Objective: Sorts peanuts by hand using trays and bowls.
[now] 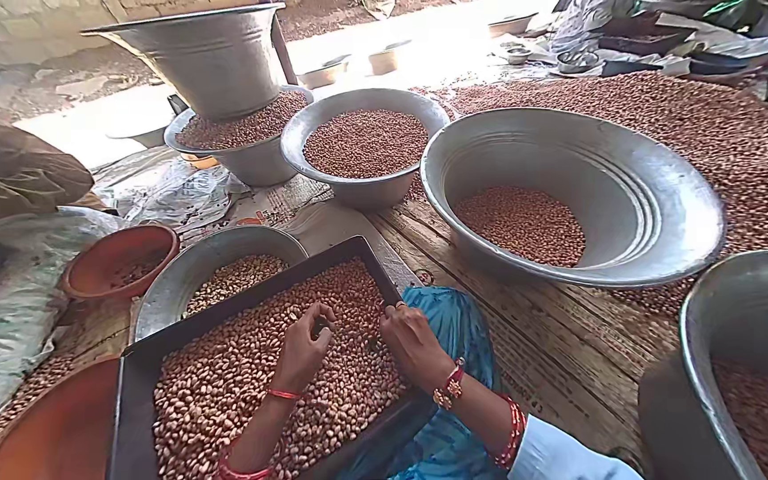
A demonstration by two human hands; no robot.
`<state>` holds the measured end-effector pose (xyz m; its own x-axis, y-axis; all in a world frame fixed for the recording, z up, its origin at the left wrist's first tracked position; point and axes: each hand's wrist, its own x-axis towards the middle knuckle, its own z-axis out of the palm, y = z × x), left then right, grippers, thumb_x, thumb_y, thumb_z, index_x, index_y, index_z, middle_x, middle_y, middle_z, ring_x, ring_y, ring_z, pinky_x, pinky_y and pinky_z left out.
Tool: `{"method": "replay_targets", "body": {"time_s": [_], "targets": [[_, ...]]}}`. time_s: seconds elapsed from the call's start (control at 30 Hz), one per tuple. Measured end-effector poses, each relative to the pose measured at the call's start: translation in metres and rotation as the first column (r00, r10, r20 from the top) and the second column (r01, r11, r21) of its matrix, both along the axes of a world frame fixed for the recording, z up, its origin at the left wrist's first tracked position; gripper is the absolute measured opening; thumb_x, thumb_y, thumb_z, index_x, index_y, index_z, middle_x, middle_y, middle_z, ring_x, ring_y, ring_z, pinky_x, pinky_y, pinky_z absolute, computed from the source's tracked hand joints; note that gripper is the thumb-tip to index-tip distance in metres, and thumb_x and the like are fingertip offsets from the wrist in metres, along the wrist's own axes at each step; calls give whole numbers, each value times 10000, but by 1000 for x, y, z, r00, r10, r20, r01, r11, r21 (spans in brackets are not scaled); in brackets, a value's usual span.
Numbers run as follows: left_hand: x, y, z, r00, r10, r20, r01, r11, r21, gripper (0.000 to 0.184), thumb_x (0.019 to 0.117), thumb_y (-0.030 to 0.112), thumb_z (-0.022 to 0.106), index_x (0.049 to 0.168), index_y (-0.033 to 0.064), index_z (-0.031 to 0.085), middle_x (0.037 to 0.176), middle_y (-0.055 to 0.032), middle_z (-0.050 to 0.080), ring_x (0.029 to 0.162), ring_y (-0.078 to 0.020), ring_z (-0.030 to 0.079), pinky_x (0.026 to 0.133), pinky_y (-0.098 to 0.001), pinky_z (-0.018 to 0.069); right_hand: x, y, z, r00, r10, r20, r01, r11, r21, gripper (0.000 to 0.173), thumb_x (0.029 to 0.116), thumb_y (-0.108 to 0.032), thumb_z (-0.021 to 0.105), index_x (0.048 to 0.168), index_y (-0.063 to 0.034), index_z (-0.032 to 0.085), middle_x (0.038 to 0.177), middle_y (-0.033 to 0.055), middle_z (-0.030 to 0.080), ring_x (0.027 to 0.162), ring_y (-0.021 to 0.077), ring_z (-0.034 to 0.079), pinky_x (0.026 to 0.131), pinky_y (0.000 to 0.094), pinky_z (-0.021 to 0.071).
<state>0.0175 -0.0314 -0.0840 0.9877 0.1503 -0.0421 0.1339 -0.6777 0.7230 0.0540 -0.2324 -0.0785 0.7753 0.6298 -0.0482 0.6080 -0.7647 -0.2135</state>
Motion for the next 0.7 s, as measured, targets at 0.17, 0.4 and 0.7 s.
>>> {"method": "replay_targets", "body": {"time_s": [0.17, 0.4, 0.7], "targets": [[-8, -13, 4, 989, -130, -74, 147, 933, 330, 211, 973, 127, 650, 1114, -1, 741, 960, -189, 725, 864, -338, 700, 837, -511, 555, 0, 5, 5, 999, -19, -40, 18, 999, -36, 212, 975, 86, 486, 1051, 120, 682, 1087, 269, 677, 1055, 407, 673, 830, 490, 539], [-8, -45, -2, 961, -162, -224, 258, 815, 518, 260, 1037, 154, 568, 1181, 0, 721, 1149, -215, 708, 1045, -388, 711, 904, -525, 564, -2, 6, 13, 993, -19, -118, 6, 994, -112, 237, 999, 73, 452, 1088, 116, 667, 1125, 286, 663, 1098, 427, 650, 869, 509, 520], [-3, -27, 2, 963, -151, -221, 217, 925, 313, 228, 1000, 156, 632, 1136, 14, 747, 1022, -175, 737, 938, -315, 707, 903, -475, 545, 20, 12, 23, 990, 10, -141, -8, 1000, 15, 234, 1017, -20, 487, 1127, 31, 688, 1155, 228, 682, 1053, 403, 676, 832, 529, 534]]}}
